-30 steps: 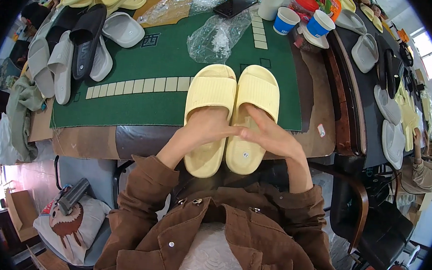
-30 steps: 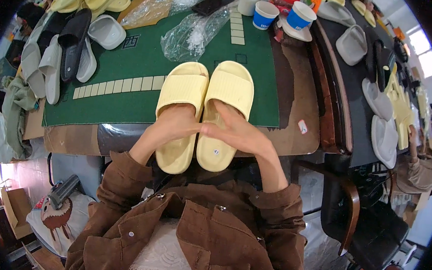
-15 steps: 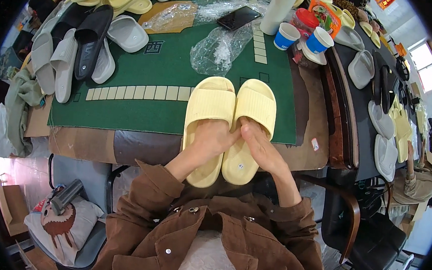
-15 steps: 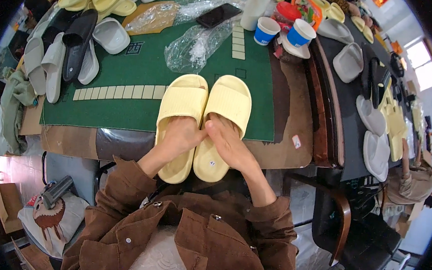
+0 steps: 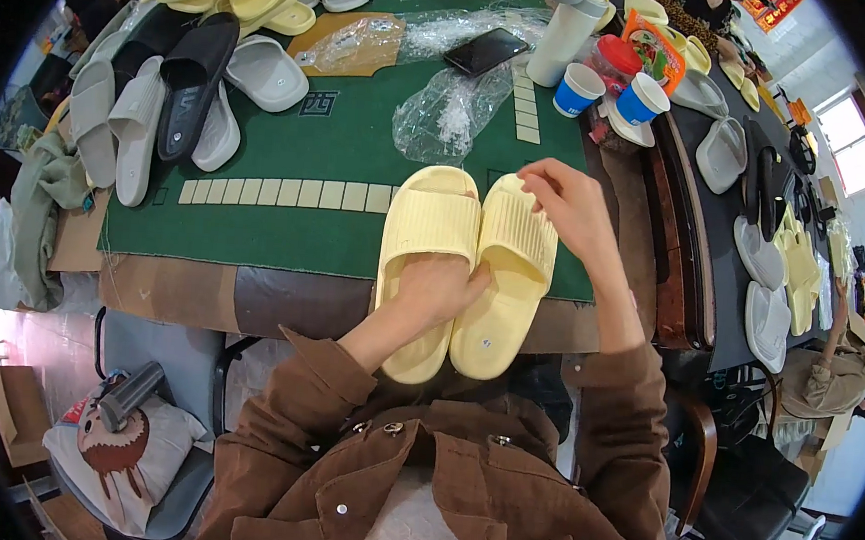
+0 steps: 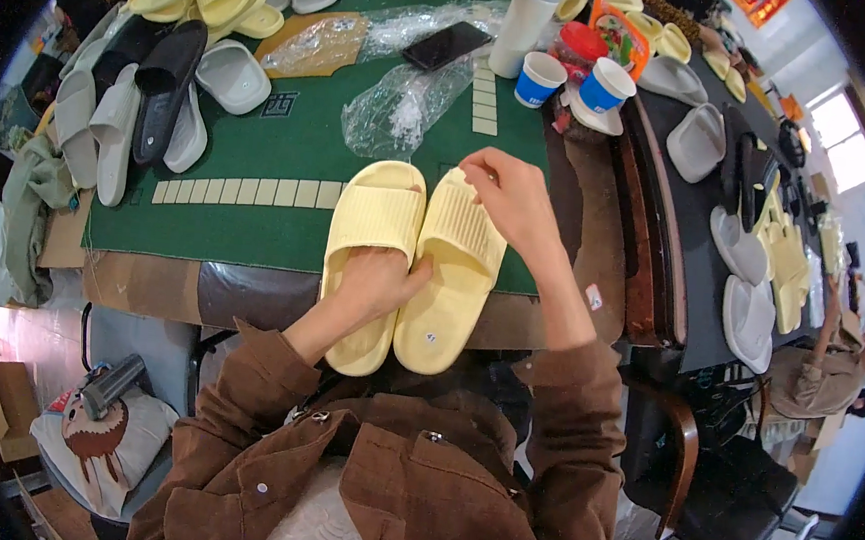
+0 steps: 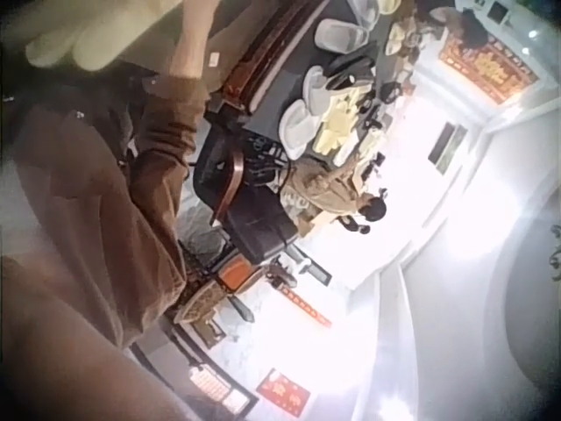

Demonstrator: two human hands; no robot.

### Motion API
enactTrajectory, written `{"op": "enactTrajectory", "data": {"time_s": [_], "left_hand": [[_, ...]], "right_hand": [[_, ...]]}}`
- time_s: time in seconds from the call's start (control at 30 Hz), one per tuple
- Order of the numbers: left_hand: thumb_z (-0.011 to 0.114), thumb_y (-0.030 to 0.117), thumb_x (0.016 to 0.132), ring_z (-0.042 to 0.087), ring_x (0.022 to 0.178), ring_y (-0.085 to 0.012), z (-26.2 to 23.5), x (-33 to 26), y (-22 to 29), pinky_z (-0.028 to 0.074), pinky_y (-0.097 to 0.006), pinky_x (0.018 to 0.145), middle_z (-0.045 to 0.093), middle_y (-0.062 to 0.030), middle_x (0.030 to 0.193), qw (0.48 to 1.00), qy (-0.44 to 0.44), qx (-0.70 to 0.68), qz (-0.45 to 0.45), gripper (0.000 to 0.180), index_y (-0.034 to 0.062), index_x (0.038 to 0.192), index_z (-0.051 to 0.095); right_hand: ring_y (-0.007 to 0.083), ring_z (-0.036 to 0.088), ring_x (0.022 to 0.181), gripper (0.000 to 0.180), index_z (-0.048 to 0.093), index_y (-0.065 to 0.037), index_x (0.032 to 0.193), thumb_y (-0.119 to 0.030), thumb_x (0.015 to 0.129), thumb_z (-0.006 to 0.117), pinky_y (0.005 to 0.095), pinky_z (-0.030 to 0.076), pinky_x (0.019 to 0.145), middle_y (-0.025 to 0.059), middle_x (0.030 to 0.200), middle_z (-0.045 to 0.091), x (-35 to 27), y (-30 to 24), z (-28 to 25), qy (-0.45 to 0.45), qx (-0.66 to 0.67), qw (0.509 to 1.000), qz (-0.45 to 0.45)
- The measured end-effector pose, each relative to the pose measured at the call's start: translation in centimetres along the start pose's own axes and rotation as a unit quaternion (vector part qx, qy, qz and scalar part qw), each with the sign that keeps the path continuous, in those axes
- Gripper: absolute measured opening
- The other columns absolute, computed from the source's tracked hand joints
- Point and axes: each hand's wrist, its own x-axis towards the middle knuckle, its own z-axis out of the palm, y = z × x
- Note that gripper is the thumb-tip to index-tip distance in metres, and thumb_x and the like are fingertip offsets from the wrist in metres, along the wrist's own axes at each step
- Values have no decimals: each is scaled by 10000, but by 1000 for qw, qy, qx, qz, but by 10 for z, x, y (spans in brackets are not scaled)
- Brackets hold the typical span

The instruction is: Inspecting sandals and removing loose threads in a manufacturing workshop.

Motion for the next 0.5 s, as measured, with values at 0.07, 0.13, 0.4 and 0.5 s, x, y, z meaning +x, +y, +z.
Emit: {"op": "enactTrajectory", "data": {"time_s": [0.07, 0.13, 0.4, 0.5], "left_hand": [[443, 459, 904, 648, 629, -377, 1, 1, 1, 518, -475, 604, 643, -215, 665, 1000, -11, -3, -6, 588, -53, 718, 666], [457, 442, 902, 638, 608, -375, -2, 1, 2, 517, -468, 597, 634, -215, 650, 999, -43, -10, -19, 578, -65, 706, 656], [462, 428, 904, 621, 563, -369, -5, -3, -1, 506, -461, 557, 610, -208, 599, 1000, -4, -21, 4, 575, -66, 671, 640], [464, 429, 903, 618, 551, -370, -3, -2, -1, 505, -462, 551, 605, -210, 589, 1000, -6, -21, -2, 573, -63, 667, 641]], "right_hand": [[150, 610, 675, 205, 681, -16, 1003, -141, 883, 572, 283, 477, 615, 89, 835, 637, 22, 34, 13, 5, -54, 998, -35], [222, 596, 779, 226, 700, -63, 1000, -202, 850, 606, 330, 473, 737, 104, 849, 588, 31, 51, 23, 4, -164, 984, -72], [239, 608, 812, 201, 709, -74, 901, -241, 810, 643, 351, 476, 745, 98, 830, 595, 35, 38, 32, -38, -138, 989, -38], [228, 641, 764, 177, 685, -42, 874, -198, 808, 635, 345, 495, 693, 99, 813, 642, 41, 31, 37, -38, -57, 997, -21]]}}
